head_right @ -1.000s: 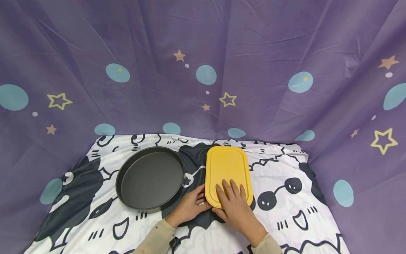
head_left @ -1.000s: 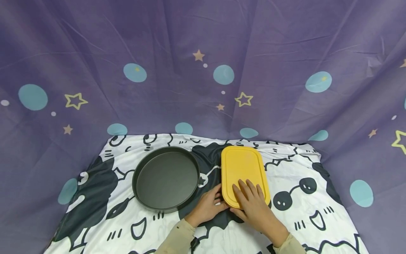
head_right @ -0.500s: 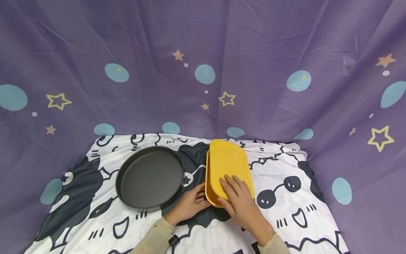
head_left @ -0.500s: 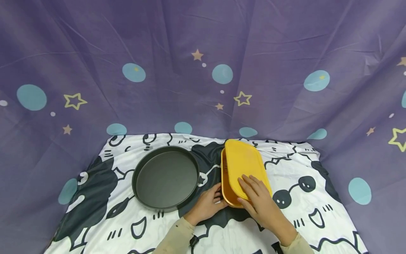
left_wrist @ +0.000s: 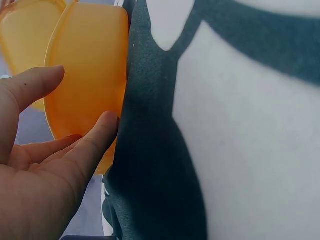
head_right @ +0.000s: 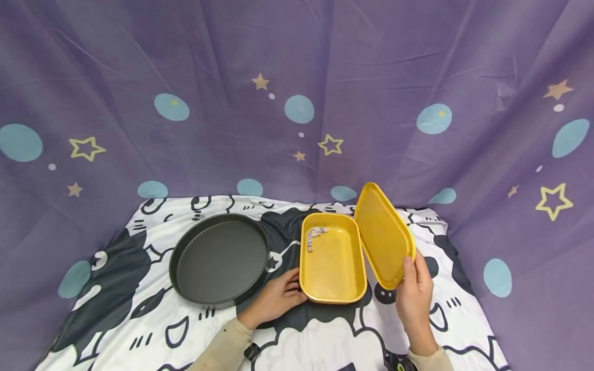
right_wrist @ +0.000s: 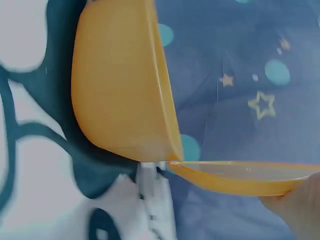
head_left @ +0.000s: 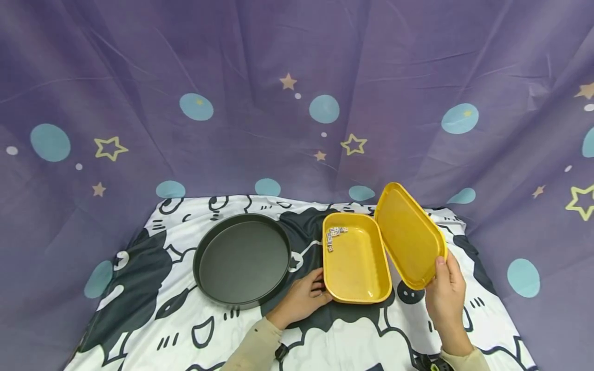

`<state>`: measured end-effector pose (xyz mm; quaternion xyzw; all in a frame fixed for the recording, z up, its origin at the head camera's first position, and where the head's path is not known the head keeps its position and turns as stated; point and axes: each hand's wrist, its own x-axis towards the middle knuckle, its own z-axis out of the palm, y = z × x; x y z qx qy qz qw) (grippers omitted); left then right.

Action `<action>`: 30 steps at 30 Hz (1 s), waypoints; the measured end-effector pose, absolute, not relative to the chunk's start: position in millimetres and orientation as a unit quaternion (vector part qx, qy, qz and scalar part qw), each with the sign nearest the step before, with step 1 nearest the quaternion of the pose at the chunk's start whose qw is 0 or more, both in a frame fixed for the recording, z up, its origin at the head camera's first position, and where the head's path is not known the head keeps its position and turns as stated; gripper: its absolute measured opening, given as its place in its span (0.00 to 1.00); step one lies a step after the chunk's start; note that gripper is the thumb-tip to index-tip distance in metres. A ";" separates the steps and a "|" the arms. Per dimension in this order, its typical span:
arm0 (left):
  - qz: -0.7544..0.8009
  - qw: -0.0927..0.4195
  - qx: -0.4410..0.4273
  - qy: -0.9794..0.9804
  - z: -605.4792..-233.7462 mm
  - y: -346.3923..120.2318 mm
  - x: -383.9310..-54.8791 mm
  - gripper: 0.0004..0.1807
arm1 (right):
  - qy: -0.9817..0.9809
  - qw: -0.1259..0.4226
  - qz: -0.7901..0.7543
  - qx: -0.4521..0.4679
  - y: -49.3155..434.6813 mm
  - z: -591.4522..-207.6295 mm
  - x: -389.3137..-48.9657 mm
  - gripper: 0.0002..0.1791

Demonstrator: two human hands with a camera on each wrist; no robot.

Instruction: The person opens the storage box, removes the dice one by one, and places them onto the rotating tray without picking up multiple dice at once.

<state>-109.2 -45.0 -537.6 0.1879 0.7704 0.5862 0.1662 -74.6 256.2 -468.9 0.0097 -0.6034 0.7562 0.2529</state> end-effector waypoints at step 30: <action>0.592 0.157 0.183 0.769 -536.3 -50.8 -111.0 0.33 | -0.507 0.261 0.709 -0.416 315.4 -534.7 -58.4 0.28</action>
